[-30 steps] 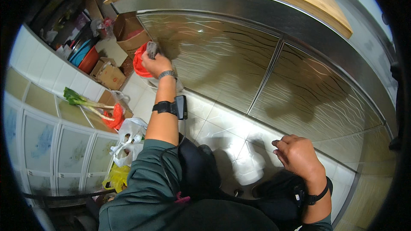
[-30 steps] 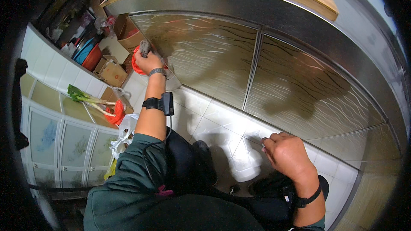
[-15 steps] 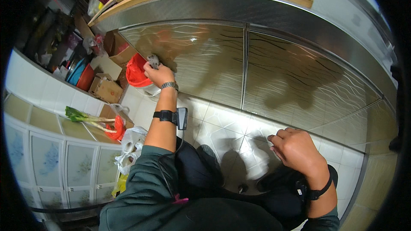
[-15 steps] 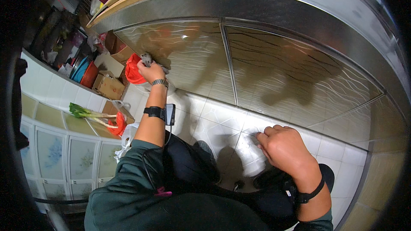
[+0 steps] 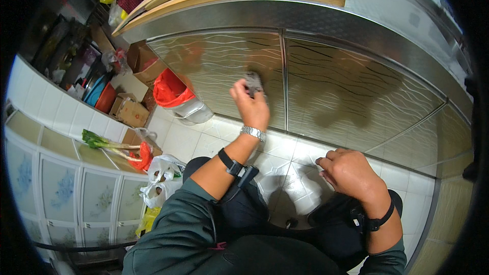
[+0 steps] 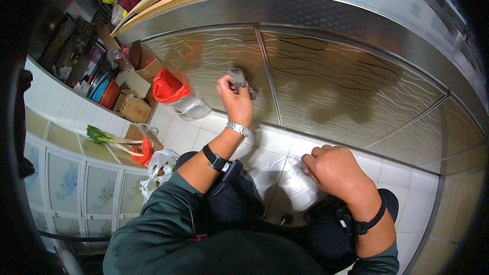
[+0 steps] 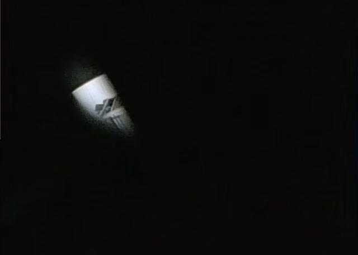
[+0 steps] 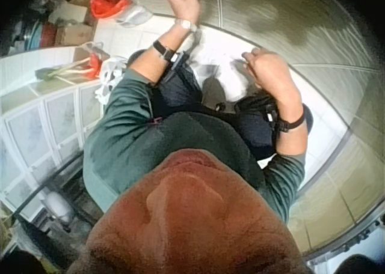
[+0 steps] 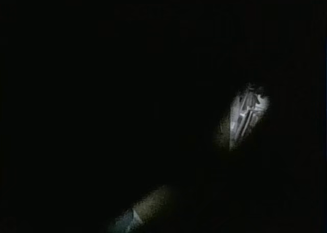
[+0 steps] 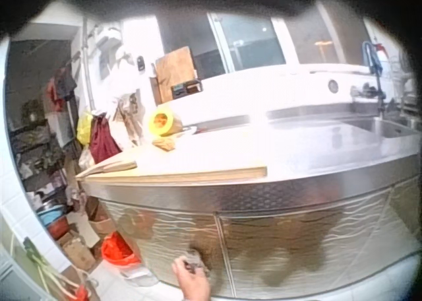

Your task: The person wipes the front of a stainless steel kitchen cabinet with a gray cloth. They repeatedly rub the surface, fold the cloth, and continue wiping different sections of the cabinet door.

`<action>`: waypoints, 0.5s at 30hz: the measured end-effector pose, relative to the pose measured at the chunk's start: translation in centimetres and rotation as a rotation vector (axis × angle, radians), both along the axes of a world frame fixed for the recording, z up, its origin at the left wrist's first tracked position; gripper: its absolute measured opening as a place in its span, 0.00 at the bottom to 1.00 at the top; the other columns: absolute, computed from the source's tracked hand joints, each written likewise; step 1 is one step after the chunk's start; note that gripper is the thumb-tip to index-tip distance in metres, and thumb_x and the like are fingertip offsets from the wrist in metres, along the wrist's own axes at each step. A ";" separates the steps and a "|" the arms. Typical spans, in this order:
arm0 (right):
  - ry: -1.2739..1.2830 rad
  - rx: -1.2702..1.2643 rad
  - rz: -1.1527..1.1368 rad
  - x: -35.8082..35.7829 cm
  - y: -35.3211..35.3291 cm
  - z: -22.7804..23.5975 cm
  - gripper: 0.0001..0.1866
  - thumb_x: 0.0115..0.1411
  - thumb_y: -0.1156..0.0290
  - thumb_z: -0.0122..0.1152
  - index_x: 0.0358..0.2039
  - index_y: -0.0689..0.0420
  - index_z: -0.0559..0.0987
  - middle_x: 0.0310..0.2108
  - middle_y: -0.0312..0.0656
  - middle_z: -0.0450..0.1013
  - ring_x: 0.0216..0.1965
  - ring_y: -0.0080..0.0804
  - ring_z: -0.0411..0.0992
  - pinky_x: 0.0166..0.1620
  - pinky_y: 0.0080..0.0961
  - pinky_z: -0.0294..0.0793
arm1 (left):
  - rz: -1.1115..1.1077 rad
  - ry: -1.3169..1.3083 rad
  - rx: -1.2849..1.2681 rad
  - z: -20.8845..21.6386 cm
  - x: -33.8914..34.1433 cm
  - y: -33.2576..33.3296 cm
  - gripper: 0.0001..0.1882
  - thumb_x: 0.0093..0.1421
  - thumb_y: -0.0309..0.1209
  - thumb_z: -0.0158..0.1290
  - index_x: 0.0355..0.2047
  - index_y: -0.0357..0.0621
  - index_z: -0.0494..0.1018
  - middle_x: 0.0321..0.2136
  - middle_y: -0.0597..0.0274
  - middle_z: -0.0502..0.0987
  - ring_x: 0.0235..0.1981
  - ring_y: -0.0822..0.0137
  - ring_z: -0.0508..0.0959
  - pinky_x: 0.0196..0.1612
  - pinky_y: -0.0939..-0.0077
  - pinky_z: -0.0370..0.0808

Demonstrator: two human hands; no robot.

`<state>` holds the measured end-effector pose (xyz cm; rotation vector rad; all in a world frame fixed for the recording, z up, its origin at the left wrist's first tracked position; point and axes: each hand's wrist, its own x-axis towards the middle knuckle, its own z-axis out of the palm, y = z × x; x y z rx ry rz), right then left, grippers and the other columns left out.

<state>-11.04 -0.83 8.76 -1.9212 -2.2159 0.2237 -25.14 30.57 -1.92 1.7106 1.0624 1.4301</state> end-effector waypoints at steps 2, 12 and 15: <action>-0.001 -0.016 -0.002 0.0 -0.1 0.0 0.09 0.70 0.63 0.74 0.42 0.55 0.86 0.37 0.46 0.84 0.41 0.53 0.85 0.45 0.50 0.86 | -0.120 0.029 0.078 -0.4 0.9 -2.6 0.23 0.69 0.16 0.59 0.63 0.38 0.71 0.56 0.48 0.69 0.53 0.53 0.77 0.60 0.56 0.78; 0.004 -0.045 -0.012 0.2 1.0 -0.3 0.10 0.69 0.63 0.76 0.45 0.54 0.87 0.37 0.45 0.84 0.42 0.53 0.85 0.47 0.51 0.87 | -0.252 -0.014 0.054 0.1 2.1 -5.0 0.22 0.71 0.13 0.58 0.63 0.38 0.72 0.57 0.53 0.70 0.54 0.60 0.79 0.57 0.67 0.81; 0.001 -0.046 0.003 0.0 1.6 -0.5 0.11 0.69 0.63 0.76 0.46 0.55 0.88 0.38 0.45 0.84 0.43 0.53 0.85 0.48 0.51 0.87 | -0.183 -0.005 0.086 0.8 0.1 -2.9 0.25 0.70 0.14 0.57 0.67 0.38 0.73 0.60 0.41 0.73 0.61 0.39 0.79 0.68 0.51 0.77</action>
